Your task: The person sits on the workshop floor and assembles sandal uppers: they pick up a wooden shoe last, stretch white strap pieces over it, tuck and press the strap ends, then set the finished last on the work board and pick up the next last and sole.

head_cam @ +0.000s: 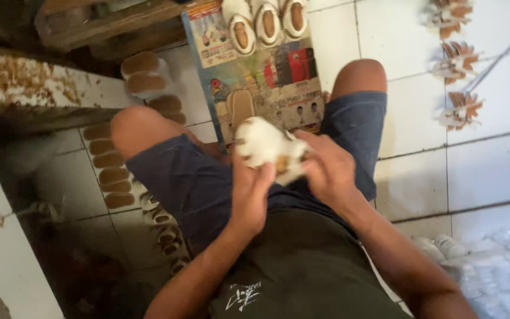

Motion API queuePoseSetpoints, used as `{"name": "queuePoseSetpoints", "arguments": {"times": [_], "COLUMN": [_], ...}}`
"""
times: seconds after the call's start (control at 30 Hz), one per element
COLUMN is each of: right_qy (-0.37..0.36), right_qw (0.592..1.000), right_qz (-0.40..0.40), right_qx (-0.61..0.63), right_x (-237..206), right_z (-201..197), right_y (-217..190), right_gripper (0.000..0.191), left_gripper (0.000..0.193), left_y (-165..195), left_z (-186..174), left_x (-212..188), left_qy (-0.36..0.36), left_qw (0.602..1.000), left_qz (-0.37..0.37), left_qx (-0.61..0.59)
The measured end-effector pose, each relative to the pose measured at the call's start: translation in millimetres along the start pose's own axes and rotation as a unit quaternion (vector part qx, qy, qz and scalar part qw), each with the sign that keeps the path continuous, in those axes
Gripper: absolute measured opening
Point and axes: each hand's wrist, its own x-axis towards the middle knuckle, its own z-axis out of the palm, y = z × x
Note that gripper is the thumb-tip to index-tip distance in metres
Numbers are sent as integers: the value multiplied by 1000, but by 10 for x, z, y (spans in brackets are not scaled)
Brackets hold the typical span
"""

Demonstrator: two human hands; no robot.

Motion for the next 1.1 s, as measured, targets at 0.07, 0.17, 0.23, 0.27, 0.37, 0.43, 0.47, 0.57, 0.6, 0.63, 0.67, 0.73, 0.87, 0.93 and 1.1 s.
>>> {"name": "queuePoseSetpoints", "arguments": {"times": [0.07, 0.17, 0.23, 0.27, 0.37, 0.43, 0.47, 0.57, 0.6, 0.63, 0.67, 0.73, 0.87, 0.93, 1.1], "right_qy": [-23, 16, 41, 31, 10, 7, 22, 49, 47, 45, 45, 50, 36, 17, -182], "right_qw": [996, 993, 994, 996, 998, 998, 997, 992, 990, 987, 990, 988, 980, 979, 958], "right_qz": [-69, -109, -93, -86, -49, -10, -26, -52, -56, -57, -85, -145, -194, -197, 7], "right_qx": [-51, -49, -36, -18, 31, 61, 71, 106, 123, 141, 107, 33, 37, 41, 221], "right_x": [81, 142, 161, 163, 137, 104, 82, 22, 17, 20, 27, 72, 159, 196, 362], "right_z": [-60, -58, -87, -105, -165, -158, -139, -84, -75, -74, -79, -123, -206, -253, -408], "right_y": [-113, -275, -312, -305, -212, -127, -93, -49, -49, -57, -73, -106, -217, -260, -253], "right_gripper": [57, 57, 52, 51, 49, 47, 47, 47, 46, 46, 47, 48, 50, 58, 35], "left_gripper": [52, 40, 37, 36, 34, 33, 33, 33, 33, 33, 36, 44, 43, 46, 42], "left_y": [-52, -53, -41, -34, -44, -71, -88, -132, -139, -143, -146, -152, -144, -124, 36], "left_z": [-35, -81, -58, -39, 58, 117, 143, 173, 165, 151, 133, 88, -39, -111, -329], "left_x": [89, 231, 281, 299, 319, 314, 306, 253, 234, 211, 183, 155, 160, 199, 287], "left_qy": [29, 78, 80, 79, 93, 130, 123, 105, 98, 93, 87, 66, 7, 30, -29], "left_qw": [998, 989, 992, 991, 987, 981, 981, 977, 976, 975, 975, 974, 978, 985, 991], "left_qz": [-15, -50, -44, -52, -71, -69, -53, -21, -14, -9, 3, 32, 54, 19, -87], "left_qx": [-46, -115, -90, -93, -107, -123, -140, -184, -194, -202, -205, -215, -202, -170, 99]}}
